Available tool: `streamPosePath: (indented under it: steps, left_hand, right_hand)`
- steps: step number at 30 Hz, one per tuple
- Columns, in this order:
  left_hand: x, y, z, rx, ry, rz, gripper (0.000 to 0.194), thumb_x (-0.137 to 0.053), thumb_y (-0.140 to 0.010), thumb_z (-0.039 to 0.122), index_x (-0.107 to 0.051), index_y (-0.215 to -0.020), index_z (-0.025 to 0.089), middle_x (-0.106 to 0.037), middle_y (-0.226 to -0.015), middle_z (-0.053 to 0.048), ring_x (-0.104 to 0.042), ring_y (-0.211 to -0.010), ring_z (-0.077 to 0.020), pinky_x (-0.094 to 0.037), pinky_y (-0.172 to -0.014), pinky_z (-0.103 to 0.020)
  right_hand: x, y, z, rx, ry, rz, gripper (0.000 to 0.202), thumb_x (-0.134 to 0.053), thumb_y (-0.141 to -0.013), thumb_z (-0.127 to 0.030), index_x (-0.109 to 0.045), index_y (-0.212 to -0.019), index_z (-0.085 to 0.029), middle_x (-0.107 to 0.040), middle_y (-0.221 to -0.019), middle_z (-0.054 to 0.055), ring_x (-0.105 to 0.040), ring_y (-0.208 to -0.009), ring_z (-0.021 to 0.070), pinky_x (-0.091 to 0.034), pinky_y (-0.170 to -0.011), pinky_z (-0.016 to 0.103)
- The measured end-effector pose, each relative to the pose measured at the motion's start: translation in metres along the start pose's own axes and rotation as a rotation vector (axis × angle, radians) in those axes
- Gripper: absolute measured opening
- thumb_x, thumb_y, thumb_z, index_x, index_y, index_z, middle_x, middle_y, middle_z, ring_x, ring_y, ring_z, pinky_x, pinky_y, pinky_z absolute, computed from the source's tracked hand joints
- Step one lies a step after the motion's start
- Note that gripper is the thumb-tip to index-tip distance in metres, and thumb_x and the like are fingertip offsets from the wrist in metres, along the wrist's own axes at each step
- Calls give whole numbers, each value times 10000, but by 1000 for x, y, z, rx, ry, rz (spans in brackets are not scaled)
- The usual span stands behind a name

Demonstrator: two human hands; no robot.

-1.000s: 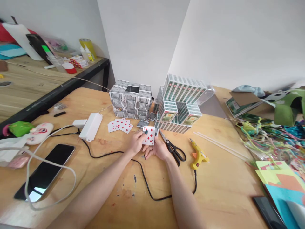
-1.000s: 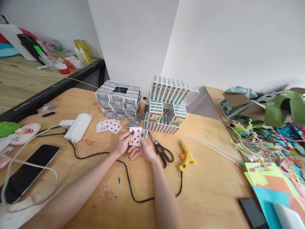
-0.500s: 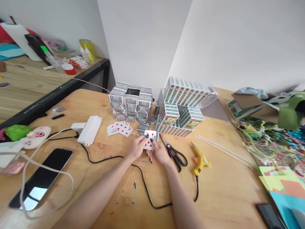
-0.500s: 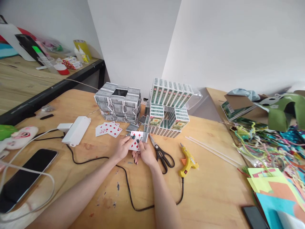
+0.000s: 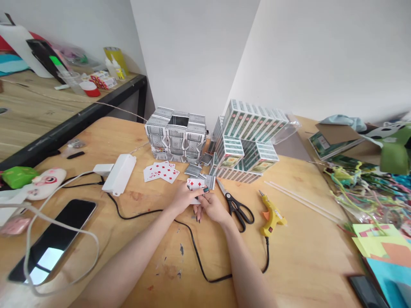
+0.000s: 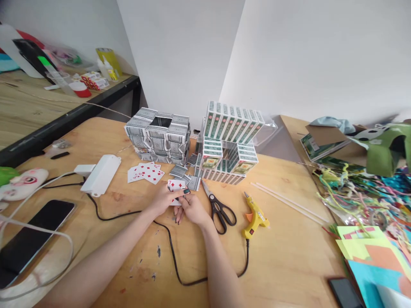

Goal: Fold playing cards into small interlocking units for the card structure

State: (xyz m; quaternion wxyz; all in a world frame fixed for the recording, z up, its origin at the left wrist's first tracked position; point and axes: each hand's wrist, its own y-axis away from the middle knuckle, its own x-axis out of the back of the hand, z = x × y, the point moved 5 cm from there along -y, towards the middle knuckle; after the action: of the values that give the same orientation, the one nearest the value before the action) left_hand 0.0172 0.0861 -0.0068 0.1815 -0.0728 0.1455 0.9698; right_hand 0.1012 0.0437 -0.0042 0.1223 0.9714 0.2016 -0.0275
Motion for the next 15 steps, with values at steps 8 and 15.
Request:
streamPosePath:
  steps: [8,15]
  left_hand:
    - [6,0,2,-23,75,145,263,-669,-629,368,-644,-693,114,-656,-597,-47,-574,-484,-138,-430,-441,-228]
    - [8,-2,0,-45,57,150,296,-601,-710,407,-657,-763,121,-671,-635,-52,-593,-498,-141,-445,-448,-224]
  right_hand:
    - [-1,2,1,58,-51,-27,416,-529,-762,-545,-573,-736,-132,-638,-626,45,-616,-494,135,-507,-476,244]
    - [1,2,-1,27,-176,21,467,-409,-817,-561,-607,-741,-145,-649,-629,56,-618,-539,148,-508,-515,264]
